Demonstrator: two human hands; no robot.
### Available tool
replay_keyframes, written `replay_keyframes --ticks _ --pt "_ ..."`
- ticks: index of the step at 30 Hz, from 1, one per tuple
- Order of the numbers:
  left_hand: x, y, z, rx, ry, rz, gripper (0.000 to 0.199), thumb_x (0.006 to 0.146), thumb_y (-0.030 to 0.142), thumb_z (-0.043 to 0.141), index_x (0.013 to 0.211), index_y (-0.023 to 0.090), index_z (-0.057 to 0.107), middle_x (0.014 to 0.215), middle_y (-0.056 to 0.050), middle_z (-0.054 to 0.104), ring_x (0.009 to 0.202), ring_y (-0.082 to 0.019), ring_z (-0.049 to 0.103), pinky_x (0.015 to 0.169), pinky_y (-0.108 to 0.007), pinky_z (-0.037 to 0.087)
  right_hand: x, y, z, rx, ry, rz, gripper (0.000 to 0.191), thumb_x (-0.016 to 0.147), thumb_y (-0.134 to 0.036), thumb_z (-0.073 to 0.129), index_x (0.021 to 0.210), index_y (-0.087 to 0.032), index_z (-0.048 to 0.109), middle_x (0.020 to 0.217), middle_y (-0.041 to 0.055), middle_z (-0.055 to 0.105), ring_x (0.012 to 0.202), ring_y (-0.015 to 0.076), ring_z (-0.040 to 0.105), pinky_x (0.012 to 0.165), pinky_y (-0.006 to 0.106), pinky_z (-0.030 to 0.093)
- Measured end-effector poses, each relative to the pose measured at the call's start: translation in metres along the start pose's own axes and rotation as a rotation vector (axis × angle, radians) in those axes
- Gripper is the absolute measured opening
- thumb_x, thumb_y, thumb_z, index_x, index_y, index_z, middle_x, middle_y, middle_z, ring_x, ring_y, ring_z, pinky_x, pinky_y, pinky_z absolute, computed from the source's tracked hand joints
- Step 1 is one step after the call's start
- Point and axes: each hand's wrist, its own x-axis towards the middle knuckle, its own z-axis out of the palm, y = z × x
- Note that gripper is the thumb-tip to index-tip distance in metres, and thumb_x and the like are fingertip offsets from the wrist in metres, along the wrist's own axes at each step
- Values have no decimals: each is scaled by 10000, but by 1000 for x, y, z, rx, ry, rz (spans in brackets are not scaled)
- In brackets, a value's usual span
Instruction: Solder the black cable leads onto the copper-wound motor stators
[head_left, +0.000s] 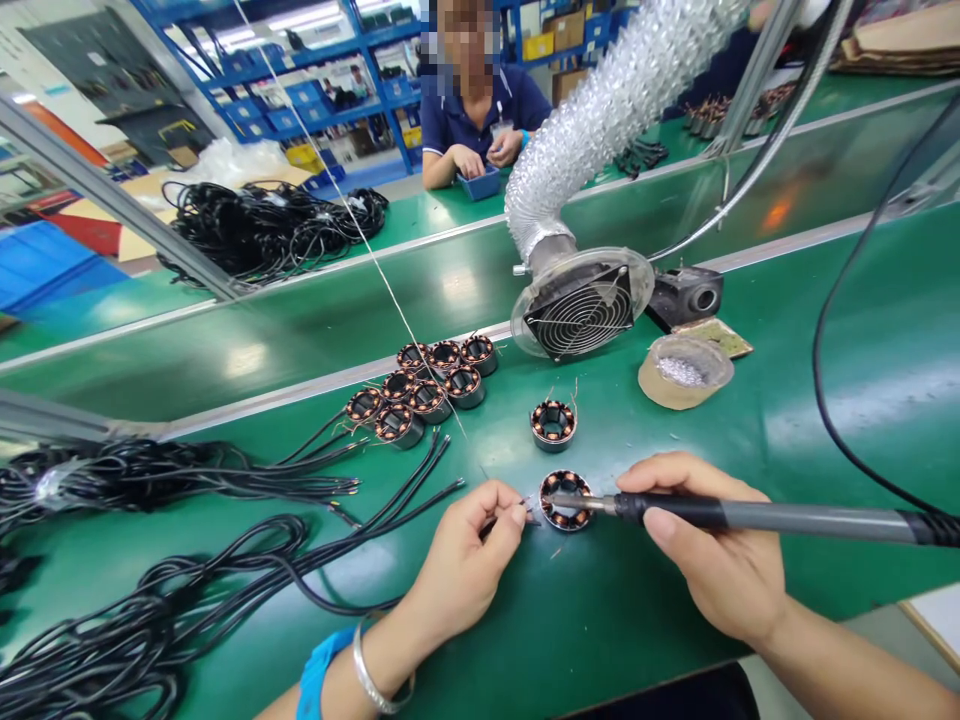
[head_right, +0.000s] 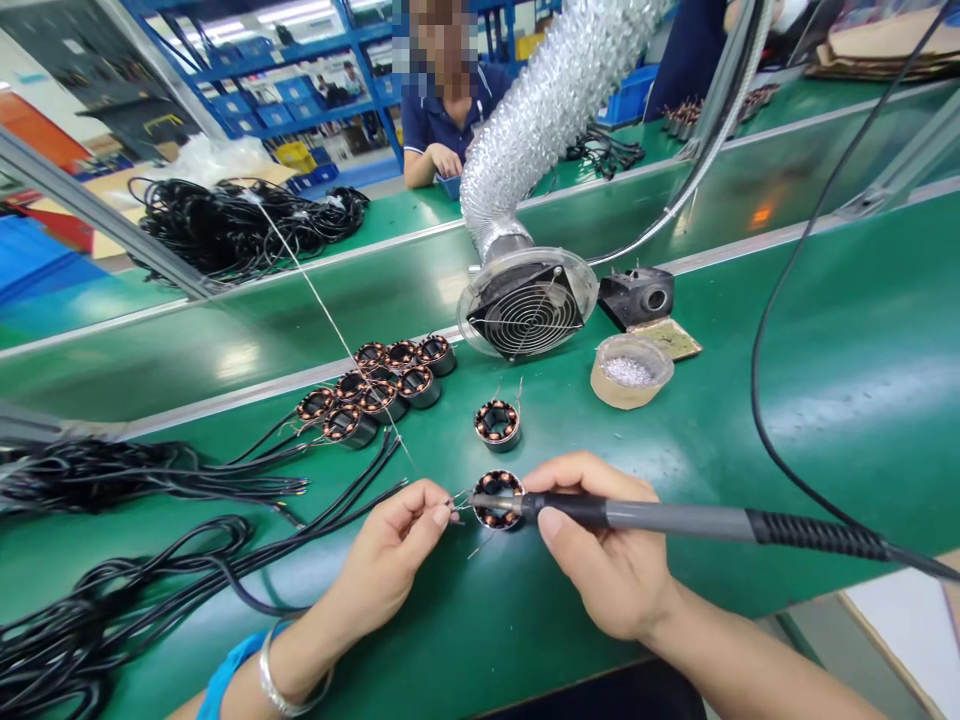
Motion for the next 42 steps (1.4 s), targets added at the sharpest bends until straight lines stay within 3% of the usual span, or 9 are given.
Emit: replay_keyframes --ticks 21,25,31,36,42 --pt "-2 -3 0 20 7 10 246 917 365 508 750 186 529 653 42 406 613 -124 357 571 -230 300 5 -5 4 -54 -47 -15 116 872 -194 550 931 -222 645 615 -15 625 458 125 524 419 231 403" --pt "-2 -2 1 19 6 7 249 917 368 510 747 187 525 646 45 400 608 -123 354 565 -231 294 7 -10 6 -82 -57 -85 128 838 -169 543 911 -206 641 662 9 637 519 144 571 445 251 418" --pt "-1 -1 1 25 -5 11 257 922 370 498 745 185 517 653 43 402 617 -124 357 576 -233 301 6 -23 11 -107 -75 -219 218 760 -108 519 922 -192 638 599 -6 559 470 126 483 462 269 382" --pt "-2 -2 1 0 -4 16 246 917 361 509 748 183 528 663 35 431 631 -130 379 596 -238 320 0 -23 14 -115 -89 -337 300 718 -72 513 974 -171 634 640 41 612 478 141 475 466 292 331" --pt "-2 -1 2 11 -6 12 252 917 363 505 739 185 512 647 46 400 610 -122 348 573 -233 291 0 -21 8 -87 -89 -303 316 708 -71 506 977 -172 638 602 23 577 481 134 460 474 288 335"
